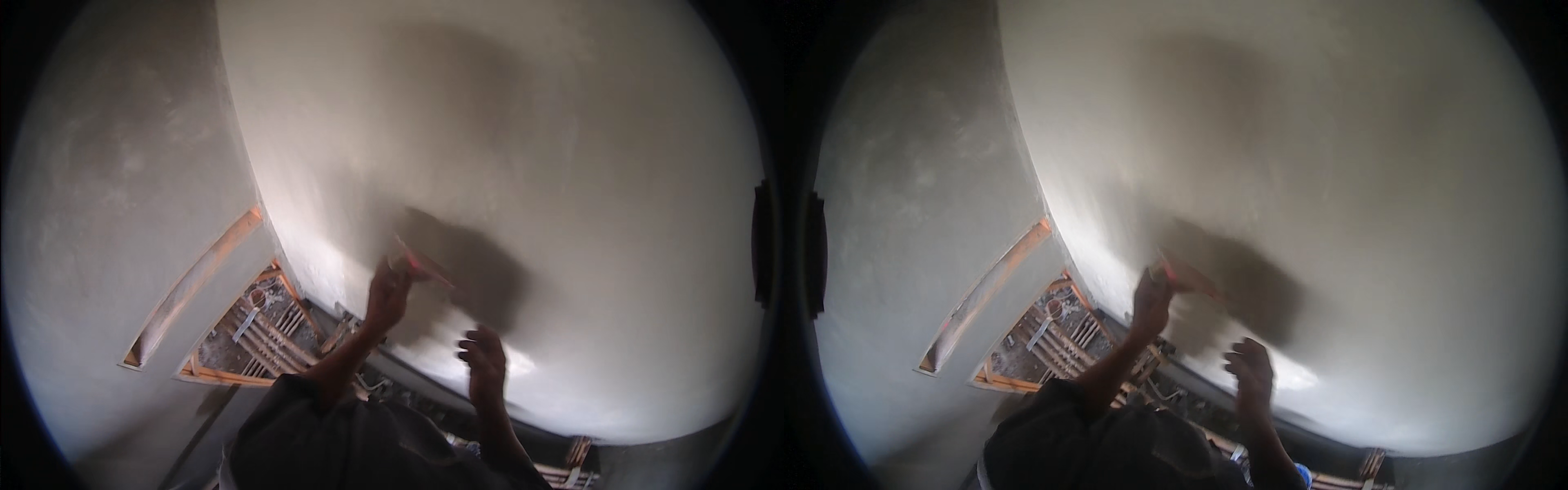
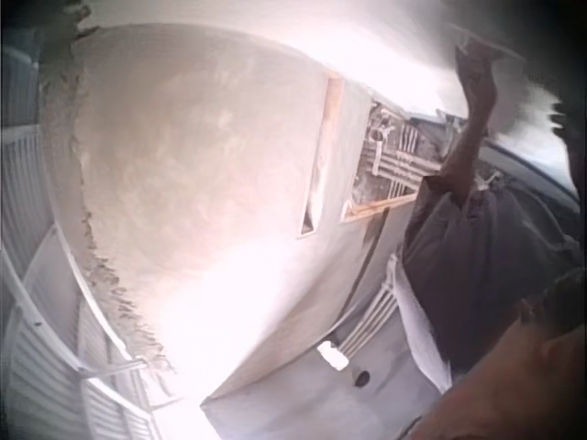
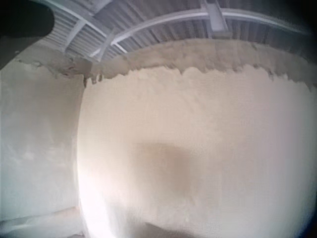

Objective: The person smooths a curved ceiling surface using a pink trowel, working in circular and sweeping motions. They occasionally dip the trowel into a yellow container held in the other hand, likely to apply water or compound, then continue smoothing the surface.

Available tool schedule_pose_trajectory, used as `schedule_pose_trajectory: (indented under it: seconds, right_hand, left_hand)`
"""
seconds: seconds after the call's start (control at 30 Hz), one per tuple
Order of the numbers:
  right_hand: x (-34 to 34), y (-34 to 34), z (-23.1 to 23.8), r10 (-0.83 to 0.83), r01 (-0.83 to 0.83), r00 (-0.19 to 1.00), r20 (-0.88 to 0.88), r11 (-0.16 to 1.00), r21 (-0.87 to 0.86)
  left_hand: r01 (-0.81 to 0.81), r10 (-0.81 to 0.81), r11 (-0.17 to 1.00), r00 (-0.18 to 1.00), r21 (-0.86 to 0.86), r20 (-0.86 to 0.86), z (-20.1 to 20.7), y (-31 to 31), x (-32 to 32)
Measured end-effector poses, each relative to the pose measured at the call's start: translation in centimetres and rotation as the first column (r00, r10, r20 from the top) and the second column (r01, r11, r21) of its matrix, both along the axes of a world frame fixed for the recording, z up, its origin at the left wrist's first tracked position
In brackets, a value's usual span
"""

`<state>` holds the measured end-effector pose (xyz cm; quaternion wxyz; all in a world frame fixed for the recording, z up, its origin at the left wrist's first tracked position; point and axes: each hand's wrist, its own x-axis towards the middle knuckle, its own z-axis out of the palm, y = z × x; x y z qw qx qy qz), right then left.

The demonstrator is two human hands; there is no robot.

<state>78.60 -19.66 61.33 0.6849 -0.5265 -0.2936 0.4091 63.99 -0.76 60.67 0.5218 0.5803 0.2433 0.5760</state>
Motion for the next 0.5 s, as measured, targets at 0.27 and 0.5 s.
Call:
schedule_pose_trajectory:
  seconds: [0.27,0.5]
  right_hand:
    - [7.7,-0.7,14.3,-0.791,0.397,0.392,0.469,0.606,0.69]
    - [13.2,-3.9,19.4,-0.869,0.38,-0.139,0.475,0.396,0.836]
  left_hand:
    - [-0.446,0.597,0.508,0.799,0.737,0.071,14.1,12.2,3.8]
    - [-0.825,0.883,0.017,0.278,0.565,0.379,33.1,24.0,-0.4]
